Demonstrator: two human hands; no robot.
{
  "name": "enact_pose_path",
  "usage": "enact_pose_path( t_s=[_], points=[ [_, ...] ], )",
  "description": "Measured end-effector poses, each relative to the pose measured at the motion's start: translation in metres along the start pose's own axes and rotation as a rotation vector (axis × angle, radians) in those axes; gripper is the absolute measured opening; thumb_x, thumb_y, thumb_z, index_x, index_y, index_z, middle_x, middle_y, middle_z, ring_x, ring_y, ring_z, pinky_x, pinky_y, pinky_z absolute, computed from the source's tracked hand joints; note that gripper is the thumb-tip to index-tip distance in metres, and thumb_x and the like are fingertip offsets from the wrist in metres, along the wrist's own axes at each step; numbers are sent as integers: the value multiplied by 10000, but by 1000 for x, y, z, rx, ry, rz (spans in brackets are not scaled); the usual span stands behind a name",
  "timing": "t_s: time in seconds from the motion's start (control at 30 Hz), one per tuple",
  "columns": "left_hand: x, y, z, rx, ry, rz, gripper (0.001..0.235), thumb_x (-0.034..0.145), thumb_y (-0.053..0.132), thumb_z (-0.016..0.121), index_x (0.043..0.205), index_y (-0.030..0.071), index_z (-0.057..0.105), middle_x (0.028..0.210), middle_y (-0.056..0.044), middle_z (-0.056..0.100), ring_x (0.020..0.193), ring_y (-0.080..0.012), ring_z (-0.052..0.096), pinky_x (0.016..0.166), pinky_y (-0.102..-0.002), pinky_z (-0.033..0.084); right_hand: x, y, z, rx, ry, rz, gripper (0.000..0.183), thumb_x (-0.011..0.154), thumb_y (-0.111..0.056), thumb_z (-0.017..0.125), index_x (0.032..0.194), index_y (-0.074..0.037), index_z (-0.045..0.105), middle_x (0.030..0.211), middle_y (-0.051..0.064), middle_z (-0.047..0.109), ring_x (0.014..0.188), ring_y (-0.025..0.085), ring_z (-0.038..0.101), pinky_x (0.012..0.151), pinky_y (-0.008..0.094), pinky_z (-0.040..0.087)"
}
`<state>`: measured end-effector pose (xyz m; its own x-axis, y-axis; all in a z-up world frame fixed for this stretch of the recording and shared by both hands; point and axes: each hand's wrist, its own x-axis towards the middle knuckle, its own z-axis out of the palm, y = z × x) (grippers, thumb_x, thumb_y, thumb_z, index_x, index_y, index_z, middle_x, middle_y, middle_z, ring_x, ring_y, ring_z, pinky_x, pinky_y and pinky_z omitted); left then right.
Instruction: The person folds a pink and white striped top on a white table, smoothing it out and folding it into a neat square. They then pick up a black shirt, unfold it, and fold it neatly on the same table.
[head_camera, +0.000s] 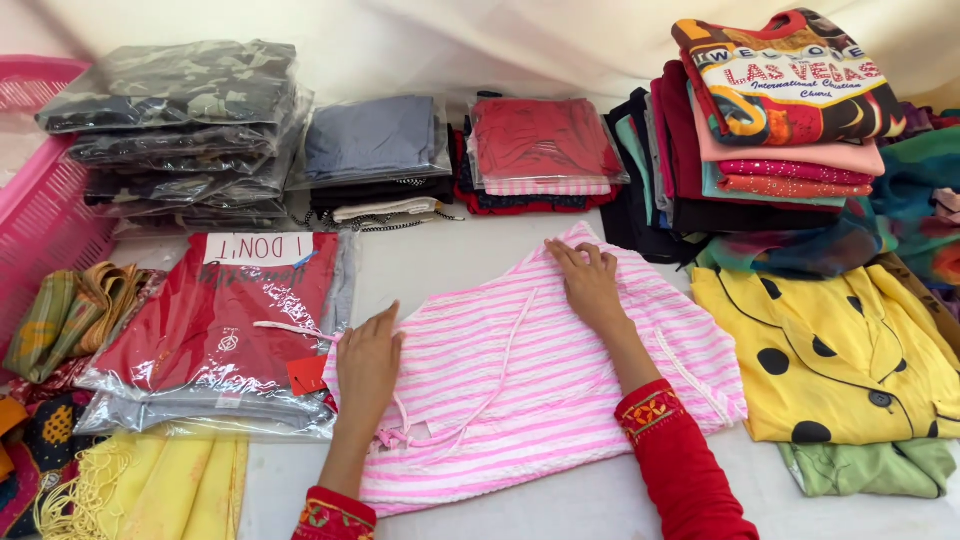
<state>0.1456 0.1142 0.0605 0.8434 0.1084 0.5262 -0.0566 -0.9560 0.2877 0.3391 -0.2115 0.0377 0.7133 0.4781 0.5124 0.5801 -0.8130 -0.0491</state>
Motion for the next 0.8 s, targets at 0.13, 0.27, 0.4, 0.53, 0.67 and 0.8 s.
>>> enact_pose_path(
  t_s=[0.13, 0.27, 0.4, 0.53, 0.67, 0.8],
  points=[
    [2, 3, -10, 6, -161, -132, 577, 891, 293, 713, 1410, 79, 581, 1096, -100, 702, 1025, -274, 645, 948, -452, 438, 0, -5, -8, -26, 21, -11, 644, 851, -6, 631, 1462, -196, 556, 1335, 5, 588, 1210, 276, 521, 1038, 484, 357],
    [3, -2, -16, 29, -216, -144, 609, 782, 337, 808, 1318, 109, 631, 1062, -82, 710, 1043, -265, 643, 983, -446, 412, 0, -6, -11, -23, 138, 38, 455, 818, -32, 686, 1257, -149, 663, 1147, 66, 602, 1134, 281, 521, 1010, 471, 369],
    [5, -14, -32, -8, -222, -70, 422, 721, 289, 846, 1103, 151, 729, 1005, -57, 723, 1045, -263, 647, 1016, -458, 398, 2, -3, -22, -75, 245, 85, 189, 738, -54, 732, 916, -115, 711, 1110, 54, 610, 1181, 268, 526, 1015, 472, 370],
    [6, -30, -54, 10, -246, -52, 317, 710, 277, 857, 976, 143, 751, 936, -49, 720, 1014, -246, 662, 1001, -438, 409, 0, 3, -31, -163, 338, 37, 174, 708, -43, 729, 869, -93, 687, 1184, 44, 627, 1310, 253, 521, 1073, 470, 354],
    [5, -38, -69, 48, -217, -125, 276, 700, 265, 858, 898, 115, 738, 879, -37, 712, 917, -244, 684, 911, -424, 438, -11, 9, -48, -297, 317, -89, 163, 746, -59, 727, 901, -81, 680, 1284, 48, 632, 1432, 239, 479, 1183, 485, 311],
    [5, -32, -77, 99, -190, -133, 201, 719, 195, 838, 866, 111, 730, 857, -35, 705, 871, -256, 685, 818, -420, 460, -30, 17, -82, -381, 260, -182, 146, 777, -90, 728, 912, -74, 675, 1354, 69, 628, 1459, 245, 456, 1218, 509, 287]
  ],
)
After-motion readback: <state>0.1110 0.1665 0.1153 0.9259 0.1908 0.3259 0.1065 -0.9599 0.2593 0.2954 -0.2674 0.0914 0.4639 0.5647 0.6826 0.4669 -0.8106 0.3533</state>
